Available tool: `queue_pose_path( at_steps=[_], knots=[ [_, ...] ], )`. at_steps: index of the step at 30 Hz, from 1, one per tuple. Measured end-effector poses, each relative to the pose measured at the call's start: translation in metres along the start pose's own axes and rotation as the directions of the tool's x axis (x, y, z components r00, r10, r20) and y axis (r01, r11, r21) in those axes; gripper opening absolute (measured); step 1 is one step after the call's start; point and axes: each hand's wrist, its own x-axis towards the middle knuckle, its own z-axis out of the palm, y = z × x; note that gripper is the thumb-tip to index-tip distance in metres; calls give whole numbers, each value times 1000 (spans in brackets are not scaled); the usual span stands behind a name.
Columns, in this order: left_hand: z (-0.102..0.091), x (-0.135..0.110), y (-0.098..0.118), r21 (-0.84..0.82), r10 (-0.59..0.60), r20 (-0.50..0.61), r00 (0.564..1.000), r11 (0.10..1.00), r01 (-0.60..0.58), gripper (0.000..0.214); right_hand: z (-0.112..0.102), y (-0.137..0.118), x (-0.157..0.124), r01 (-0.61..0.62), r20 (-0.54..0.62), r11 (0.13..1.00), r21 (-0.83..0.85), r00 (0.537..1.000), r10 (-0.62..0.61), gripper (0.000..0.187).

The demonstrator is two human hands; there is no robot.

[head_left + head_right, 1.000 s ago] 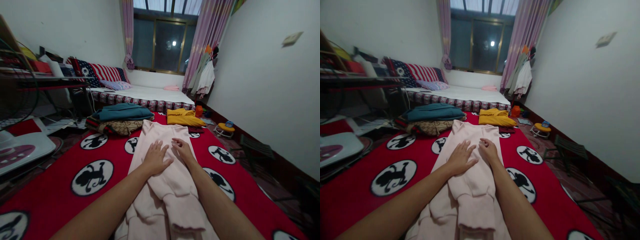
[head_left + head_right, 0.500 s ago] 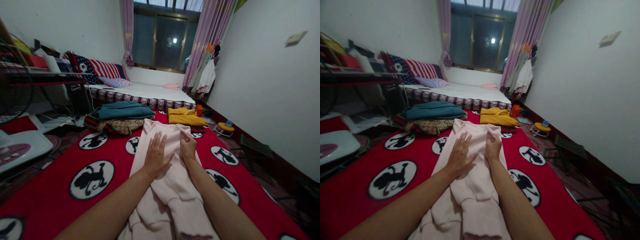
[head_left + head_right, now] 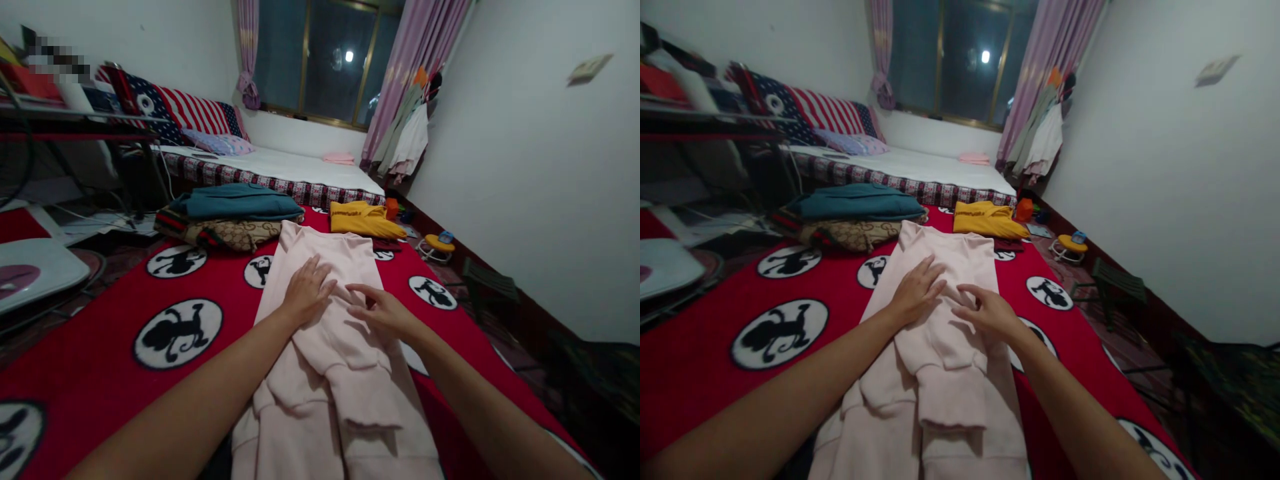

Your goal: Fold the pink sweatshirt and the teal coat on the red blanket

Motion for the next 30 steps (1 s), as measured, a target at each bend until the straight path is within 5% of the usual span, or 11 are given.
queue_pose_path(
  at_steps=[6,12,15,17,20,23,27,30],
  knots=[
    [-1,0,-1,-62,-66,-52,996,996,63,37,7,-11,-16,19,-18,985,-173,1000,-22,62],
    [-18,5,-8,-186,-262,-76,962,952,245,30,6,-22,-26,-2,41,1000,-6,999,2,69],
    [-25,10,-17,-244,-267,-30,963,936,252,26,1,-33,-33,-45,48,983,180,998,37,62],
    [-29,15,-21,-257,-249,-29,968,938,234,25,-6,-42,-36,-149,70,895,421,989,131,50],
    [-37,20,-19,-192,-227,-110,968,960,204,23,-21,-57,-38,-258,90,631,731,954,286,53],
    [-47,20,-5,-48,-142,-209,968,990,134,22,-30,-67,-46,-282,131,468,838,935,329,61],
    [-45,15,21,-19,57,-118,991,998,-60,29,-20,-68,-66,-395,280,434,810,910,307,61],
    [-30,9,32,-27,208,39,977,978,-207,42,-11,-64,-75,-446,358,521,728,895,266,58]
  ],
)
